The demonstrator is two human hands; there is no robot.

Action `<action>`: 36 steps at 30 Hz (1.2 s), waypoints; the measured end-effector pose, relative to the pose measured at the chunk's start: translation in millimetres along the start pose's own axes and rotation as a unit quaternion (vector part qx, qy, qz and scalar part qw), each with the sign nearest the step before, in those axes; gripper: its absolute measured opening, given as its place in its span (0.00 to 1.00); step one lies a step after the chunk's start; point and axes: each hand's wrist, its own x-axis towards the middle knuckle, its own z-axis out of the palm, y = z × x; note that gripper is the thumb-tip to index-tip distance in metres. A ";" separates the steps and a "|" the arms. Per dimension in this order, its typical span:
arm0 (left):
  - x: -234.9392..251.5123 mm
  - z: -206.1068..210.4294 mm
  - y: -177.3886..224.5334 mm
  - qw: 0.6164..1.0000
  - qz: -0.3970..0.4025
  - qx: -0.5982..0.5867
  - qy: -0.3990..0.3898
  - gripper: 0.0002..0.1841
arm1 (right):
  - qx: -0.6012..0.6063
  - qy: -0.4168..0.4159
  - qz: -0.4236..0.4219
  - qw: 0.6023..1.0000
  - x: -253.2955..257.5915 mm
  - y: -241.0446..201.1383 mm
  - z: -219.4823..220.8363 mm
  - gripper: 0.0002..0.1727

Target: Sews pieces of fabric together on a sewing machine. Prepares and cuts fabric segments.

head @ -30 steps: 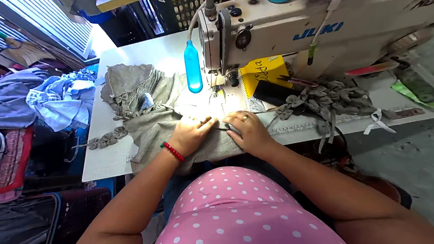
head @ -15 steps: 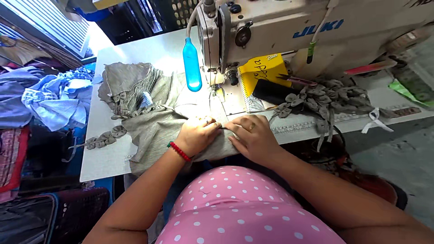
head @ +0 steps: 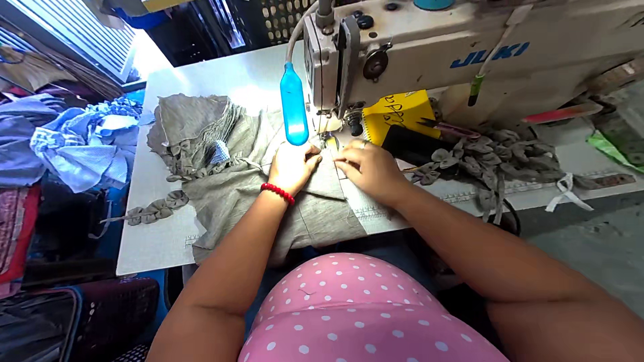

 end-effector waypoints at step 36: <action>8.8 13.7 -8.9 0.995 -0.091 -0.035 0.001 0.16 | 0.017 -0.040 0.064 0.997 48.1 24.0 19.4 0.09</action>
